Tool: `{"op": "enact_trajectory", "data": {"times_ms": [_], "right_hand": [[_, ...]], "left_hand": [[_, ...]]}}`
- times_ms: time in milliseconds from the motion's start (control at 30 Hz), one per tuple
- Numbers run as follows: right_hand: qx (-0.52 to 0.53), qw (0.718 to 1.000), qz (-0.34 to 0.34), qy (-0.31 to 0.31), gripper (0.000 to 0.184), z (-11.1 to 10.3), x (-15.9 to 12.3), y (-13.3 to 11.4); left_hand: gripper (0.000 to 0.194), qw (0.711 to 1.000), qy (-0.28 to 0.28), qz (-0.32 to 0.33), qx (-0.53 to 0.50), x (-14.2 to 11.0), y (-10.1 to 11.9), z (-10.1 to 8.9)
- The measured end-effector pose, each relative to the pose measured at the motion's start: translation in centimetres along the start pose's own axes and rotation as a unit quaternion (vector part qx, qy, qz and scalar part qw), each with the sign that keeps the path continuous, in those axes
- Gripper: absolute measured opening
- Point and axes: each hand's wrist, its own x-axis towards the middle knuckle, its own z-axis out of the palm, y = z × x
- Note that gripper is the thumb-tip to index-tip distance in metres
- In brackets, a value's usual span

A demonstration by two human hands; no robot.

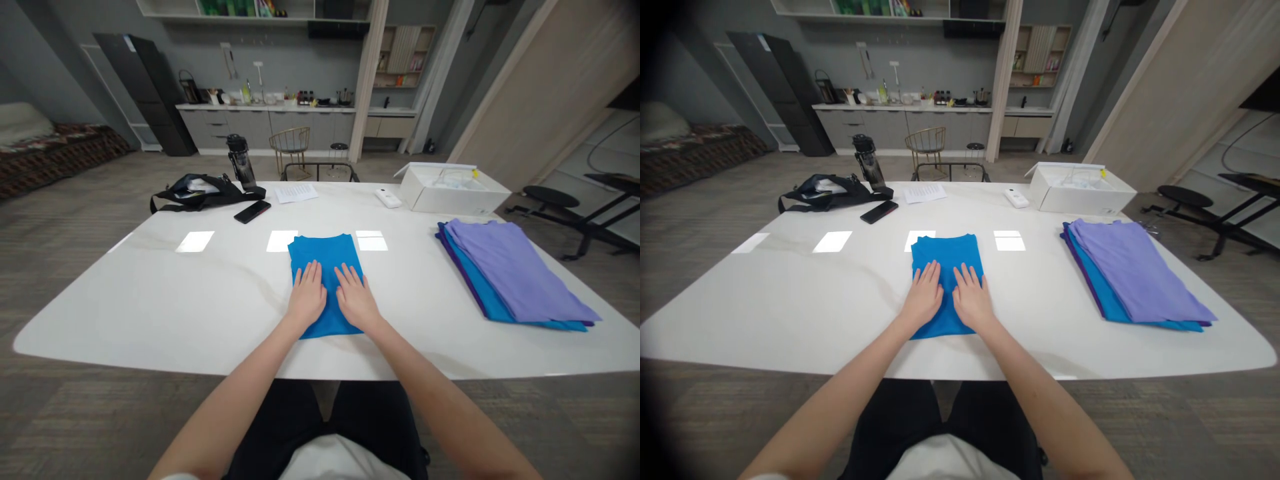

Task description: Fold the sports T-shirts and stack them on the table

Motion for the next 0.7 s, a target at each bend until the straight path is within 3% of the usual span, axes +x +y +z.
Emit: {"op": "enact_trajectory", "data": {"times_ms": [100,200,333,433,533,700], "right_hand": [[-0.002,1.0,0.02,-0.006,0.059,0.8,3.1,-0.6],[-0.003,0.997,0.067,-0.029,0.06,1.4,4.3,1.0],[0.001,0.993,0.112,-0.038,0.064,1.0,6.2,3.0],[0.004,0.999,0.025,-0.019,0.06,0.7,9.2,2.3],[0.017,0.998,-0.036,-0.041,0.059,1.1,12.3,1.3],[0.025,0.994,0.092,-0.049,0.062,1.7,15.2,2.7]], "left_hand": [[0.061,0.999,-0.014,-0.029,-0.01,2.8,-0.6,1.2],[0.066,0.997,-0.03,-0.067,-0.011,3.2,-1.5,1.8],[0.071,0.995,-0.018,-0.097,0.006,4.1,-1.0,1.1],[0.062,0.999,0.007,-0.048,0.007,7.2,-0.1,0.6],[0.06,0.999,-0.027,-0.038,-0.017,10.2,-0.8,0.9],[0.07,0.987,-0.084,-0.133,-0.021,11.8,-4.3,1.7]]}}
